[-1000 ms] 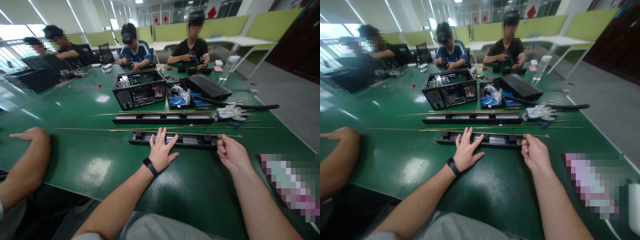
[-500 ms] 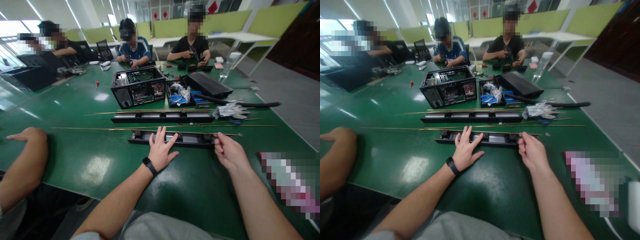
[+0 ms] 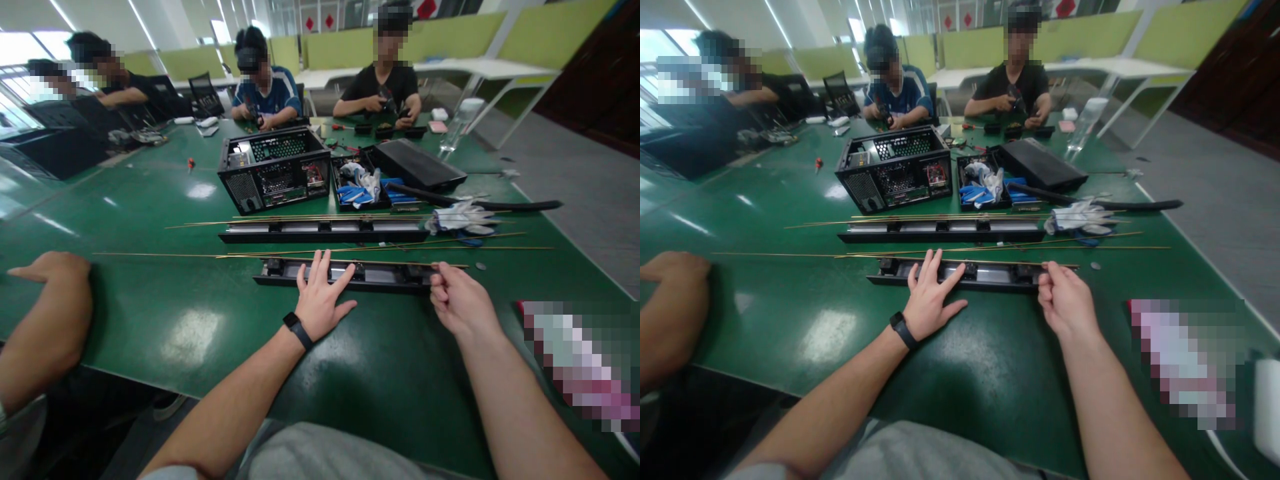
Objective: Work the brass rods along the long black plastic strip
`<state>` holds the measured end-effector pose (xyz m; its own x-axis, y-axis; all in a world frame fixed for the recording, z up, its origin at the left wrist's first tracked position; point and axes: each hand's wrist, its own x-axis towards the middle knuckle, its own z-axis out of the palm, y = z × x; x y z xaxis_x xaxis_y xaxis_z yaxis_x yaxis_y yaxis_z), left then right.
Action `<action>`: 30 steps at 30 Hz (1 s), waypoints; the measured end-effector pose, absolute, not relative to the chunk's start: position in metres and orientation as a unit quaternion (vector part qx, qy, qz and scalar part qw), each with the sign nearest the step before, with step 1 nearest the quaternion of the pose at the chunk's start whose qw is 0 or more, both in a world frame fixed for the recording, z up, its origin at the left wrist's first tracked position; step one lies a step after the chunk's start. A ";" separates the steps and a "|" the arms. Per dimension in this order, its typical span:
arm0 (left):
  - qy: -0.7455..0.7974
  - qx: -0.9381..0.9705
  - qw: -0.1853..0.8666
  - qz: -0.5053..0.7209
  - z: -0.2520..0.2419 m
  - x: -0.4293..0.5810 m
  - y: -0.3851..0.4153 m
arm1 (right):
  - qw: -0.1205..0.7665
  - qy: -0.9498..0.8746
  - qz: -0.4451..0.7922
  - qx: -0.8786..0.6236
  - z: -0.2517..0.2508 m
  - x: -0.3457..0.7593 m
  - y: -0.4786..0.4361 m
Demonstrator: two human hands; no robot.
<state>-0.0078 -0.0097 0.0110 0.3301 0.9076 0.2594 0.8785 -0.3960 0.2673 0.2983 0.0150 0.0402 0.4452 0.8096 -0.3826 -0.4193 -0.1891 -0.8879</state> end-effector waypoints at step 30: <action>0.544 0.817 0.033 0.188 0.011 -0.010 -0.009 | 0.613 -0.170 0.500 -0.587 0.043 0.295 0.013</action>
<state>-0.0101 -0.0091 0.0110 0.3377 0.9014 0.2709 0.8765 -0.4061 0.2584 0.2951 0.0134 0.0430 0.4415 0.8130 -0.3796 -0.4140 -0.1907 -0.8901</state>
